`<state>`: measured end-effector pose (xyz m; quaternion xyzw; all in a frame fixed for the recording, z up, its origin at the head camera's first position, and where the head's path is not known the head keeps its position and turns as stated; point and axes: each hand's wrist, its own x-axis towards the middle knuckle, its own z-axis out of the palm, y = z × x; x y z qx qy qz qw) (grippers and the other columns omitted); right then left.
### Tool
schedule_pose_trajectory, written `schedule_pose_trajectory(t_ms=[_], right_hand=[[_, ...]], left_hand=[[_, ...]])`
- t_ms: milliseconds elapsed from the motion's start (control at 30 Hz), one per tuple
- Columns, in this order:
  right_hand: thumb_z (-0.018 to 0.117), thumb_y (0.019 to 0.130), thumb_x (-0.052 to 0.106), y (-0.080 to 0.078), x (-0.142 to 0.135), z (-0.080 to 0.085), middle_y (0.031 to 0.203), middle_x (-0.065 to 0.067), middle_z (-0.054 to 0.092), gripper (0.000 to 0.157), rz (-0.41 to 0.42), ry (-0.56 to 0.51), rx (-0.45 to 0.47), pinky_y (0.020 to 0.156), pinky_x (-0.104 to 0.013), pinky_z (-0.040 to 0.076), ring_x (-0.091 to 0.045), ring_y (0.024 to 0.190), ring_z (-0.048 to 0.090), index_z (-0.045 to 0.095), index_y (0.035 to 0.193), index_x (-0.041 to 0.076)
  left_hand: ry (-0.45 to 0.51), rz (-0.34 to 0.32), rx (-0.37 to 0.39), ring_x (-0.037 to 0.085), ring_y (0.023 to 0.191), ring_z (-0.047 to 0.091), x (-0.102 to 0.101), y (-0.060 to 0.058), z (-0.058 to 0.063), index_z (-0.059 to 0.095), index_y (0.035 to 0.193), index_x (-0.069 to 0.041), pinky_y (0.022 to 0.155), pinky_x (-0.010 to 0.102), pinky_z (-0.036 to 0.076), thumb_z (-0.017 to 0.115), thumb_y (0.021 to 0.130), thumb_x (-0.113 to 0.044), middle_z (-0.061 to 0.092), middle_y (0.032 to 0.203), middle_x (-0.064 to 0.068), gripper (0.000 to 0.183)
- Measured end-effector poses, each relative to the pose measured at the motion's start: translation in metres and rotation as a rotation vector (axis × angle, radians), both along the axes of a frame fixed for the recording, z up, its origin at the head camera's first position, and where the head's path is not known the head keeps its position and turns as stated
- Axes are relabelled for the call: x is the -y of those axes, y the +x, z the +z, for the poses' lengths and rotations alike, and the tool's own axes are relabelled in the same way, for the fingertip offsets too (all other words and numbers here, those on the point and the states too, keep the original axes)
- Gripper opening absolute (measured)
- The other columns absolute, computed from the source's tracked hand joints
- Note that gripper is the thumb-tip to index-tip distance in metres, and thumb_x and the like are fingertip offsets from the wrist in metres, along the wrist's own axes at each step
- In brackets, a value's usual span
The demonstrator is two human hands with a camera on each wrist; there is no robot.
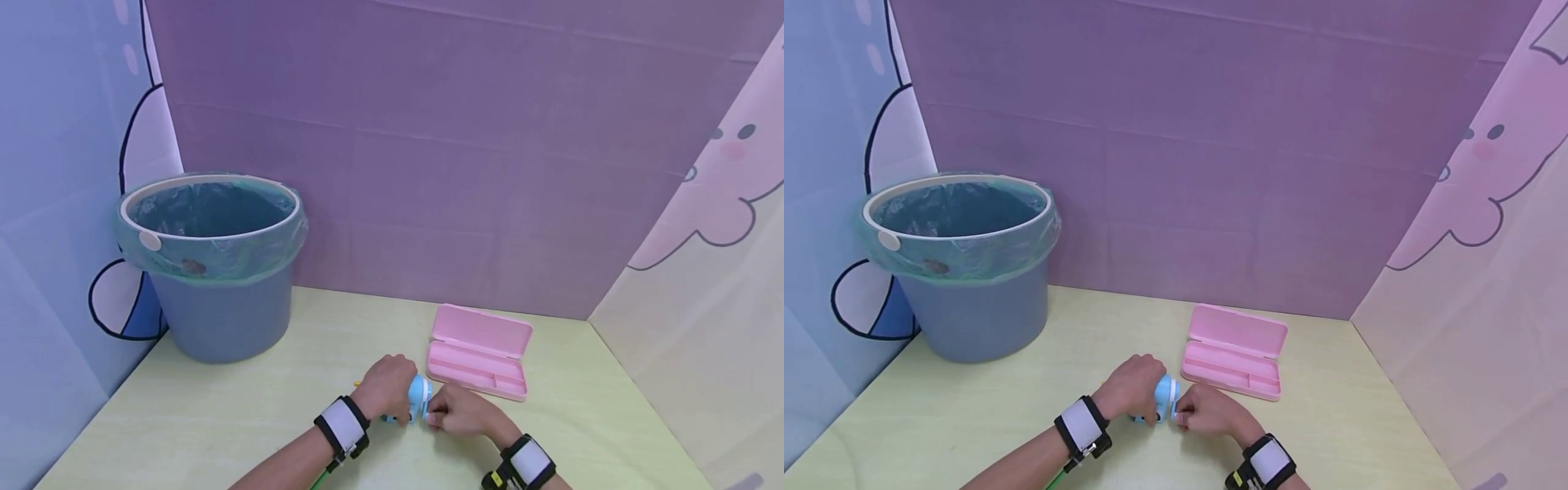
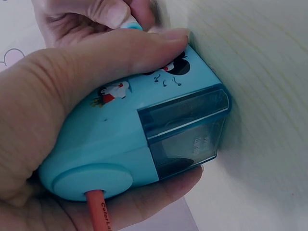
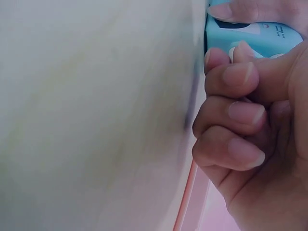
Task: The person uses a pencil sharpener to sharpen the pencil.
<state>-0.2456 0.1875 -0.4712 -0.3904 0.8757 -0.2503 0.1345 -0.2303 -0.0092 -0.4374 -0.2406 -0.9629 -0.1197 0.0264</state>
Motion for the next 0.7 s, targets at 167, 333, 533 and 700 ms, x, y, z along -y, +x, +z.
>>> schedule_pose_trajectory(t_ms=[167, 333, 533, 700], right_hand=[[0.060, 0.093, 0.012, 0.004, -0.004, 0.004, 0.053, 0.018, 0.040, 0.030, 0.027, -0.025, 0.040, 0.049, -0.017, 0.023, 0.003, 0.049, 0.033, 0.064, 0.064, 0.016], [0.059, 0.094, 0.013, 0.008, -0.006, 0.007, 0.053, 0.018, 0.038, 0.030, 0.048, -0.040, 0.071, 0.048, -0.016, 0.023, 0.003, 0.049, 0.033, 0.064, 0.065, 0.015], [0.058, 0.096, 0.015, 0.010, -0.008, 0.012, 0.053, 0.017, 0.039, 0.030, 0.067, -0.036, 0.093, 0.049, -0.016, 0.026, 0.003, 0.049, 0.035, 0.064, 0.066, 0.015], [0.057, 0.096, 0.014, 0.010, -0.009, 0.017, 0.054, 0.017, 0.040, 0.030, 0.092, -0.063, 0.094, 0.049, -0.015, 0.027, 0.003, 0.049, 0.036, 0.063, 0.067, 0.013]], left_hand=[[0.004, 0.012, 0.019, 0.011, 0.057, 0.046, 0.000, 0.001, 0.001, 0.059, 0.071, -0.014, 0.053, 0.023, 0.041, 0.095, 0.049, -0.023, 0.051, 0.062, -0.006, 0.044], [0.011, 0.020, 0.036, 0.011, 0.057, 0.047, -0.001, 0.002, 0.000, 0.060, 0.072, -0.013, 0.053, 0.024, 0.041, 0.096, 0.050, -0.024, 0.051, 0.062, -0.006, 0.044], [0.010, 0.046, 0.072, 0.012, 0.058, 0.048, -0.003, 0.002, -0.001, 0.062, 0.075, -0.013, 0.053, 0.024, 0.043, 0.096, 0.051, -0.026, 0.052, 0.064, -0.005, 0.044], [0.008, 0.050, 0.063, 0.012, 0.059, 0.049, -0.002, 0.001, -0.001, 0.063, 0.076, -0.013, 0.054, 0.024, 0.043, 0.097, 0.050, -0.026, 0.053, 0.064, -0.006, 0.045]])
